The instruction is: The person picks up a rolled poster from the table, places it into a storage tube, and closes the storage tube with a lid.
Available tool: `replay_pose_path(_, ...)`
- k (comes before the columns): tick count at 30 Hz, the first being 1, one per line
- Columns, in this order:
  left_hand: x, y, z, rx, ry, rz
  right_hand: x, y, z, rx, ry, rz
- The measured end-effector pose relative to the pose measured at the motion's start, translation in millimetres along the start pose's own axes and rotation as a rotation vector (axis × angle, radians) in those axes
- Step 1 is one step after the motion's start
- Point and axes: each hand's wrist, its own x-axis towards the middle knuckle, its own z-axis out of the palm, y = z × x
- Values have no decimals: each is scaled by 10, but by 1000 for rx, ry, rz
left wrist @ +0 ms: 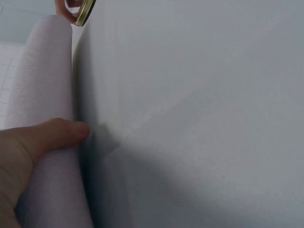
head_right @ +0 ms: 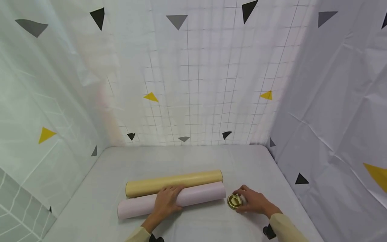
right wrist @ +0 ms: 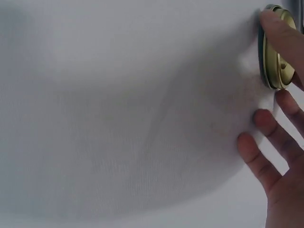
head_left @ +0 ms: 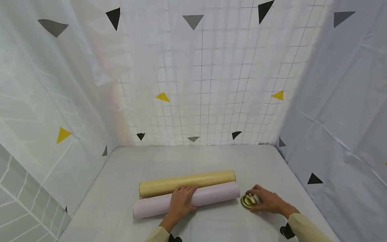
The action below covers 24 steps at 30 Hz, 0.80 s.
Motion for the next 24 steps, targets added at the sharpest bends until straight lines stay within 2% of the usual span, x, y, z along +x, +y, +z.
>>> replay_pose_path(6,-1,10,-7,4,3,0,32,-8,-47,170,64,-106)
replay_pose_path(9,1,15,-9,7,-8,-6,58,24,-46,226,65,-129)
replay_pose_path(14,-4,10,9,17,8,7,77,47,-37,299,33,-108)
replay_pose_path(19,-17,11,17,19,12,17,71,25,-29,314,37,-96)
replay_pose_path(24,-12,16,11,19,-6,6,81,0,-8,314,65,-16)
